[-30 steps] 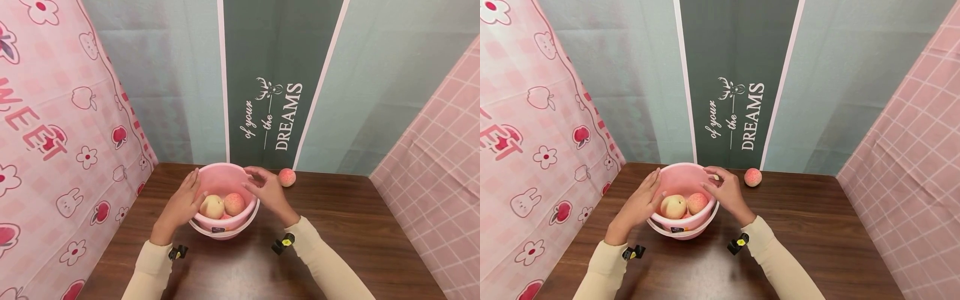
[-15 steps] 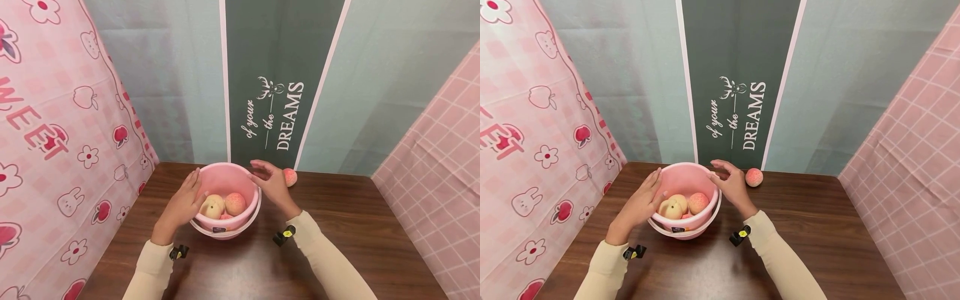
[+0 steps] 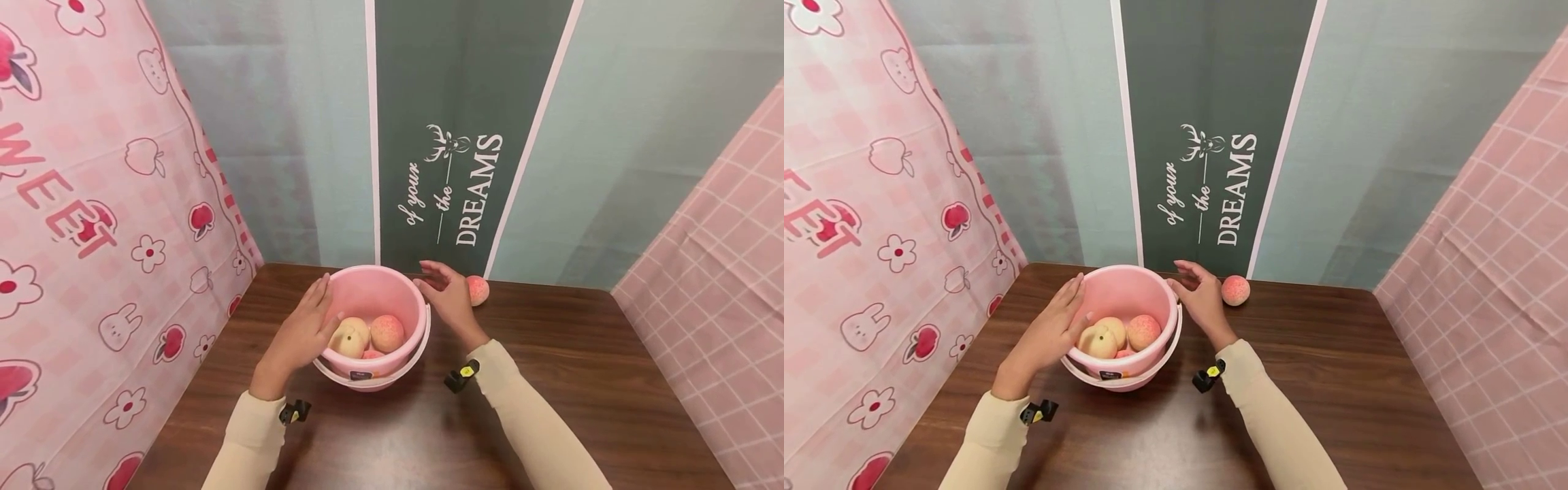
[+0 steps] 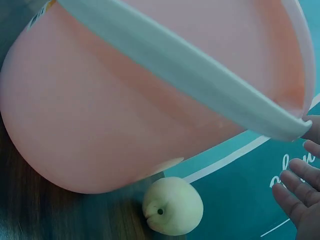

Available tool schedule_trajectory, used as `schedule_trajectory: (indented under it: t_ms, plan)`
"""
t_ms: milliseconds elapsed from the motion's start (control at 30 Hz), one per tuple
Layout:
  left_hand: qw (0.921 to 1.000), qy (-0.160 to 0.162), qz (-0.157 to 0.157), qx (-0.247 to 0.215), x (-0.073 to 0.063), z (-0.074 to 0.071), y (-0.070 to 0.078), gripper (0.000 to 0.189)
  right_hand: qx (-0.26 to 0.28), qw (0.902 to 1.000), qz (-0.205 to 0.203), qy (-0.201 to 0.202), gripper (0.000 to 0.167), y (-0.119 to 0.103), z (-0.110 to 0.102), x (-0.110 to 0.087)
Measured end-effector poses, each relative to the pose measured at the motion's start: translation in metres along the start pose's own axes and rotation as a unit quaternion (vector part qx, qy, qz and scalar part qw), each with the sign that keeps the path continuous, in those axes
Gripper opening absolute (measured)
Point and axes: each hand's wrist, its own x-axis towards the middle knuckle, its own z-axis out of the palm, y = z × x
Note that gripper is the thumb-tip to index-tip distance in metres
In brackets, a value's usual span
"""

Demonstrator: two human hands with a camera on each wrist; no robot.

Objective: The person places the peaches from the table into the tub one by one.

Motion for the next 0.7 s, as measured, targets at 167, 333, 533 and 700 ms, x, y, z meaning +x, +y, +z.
schedule_trajectory:
  t_ms: [167,333,533,700]
  plan:
    - [1.0,0.003,0.0,-0.002,0.001,-0.001,0.001,0.07,-0.006,1.0,-0.001,0.001,0.041,0.008,0.001,0.004]
    - [1.0,0.003,0.004,-0.003,0.0,0.001,0.0,0.071,-0.019,0.9996,0.018,-0.007,0.041,0.023,0.005,0.003]
    - [0.9999,0.009,0.006,-0.001,0.0,0.001,-0.001,0.07,-0.049,0.9981,0.033,-0.021,0.044,0.034,0.011,0.004]
    - [0.9999,0.012,0.005,-0.003,0.0,0.001,-0.001,0.069,-0.058,0.9969,0.045,-0.029,0.046,0.043,0.014,0.01]
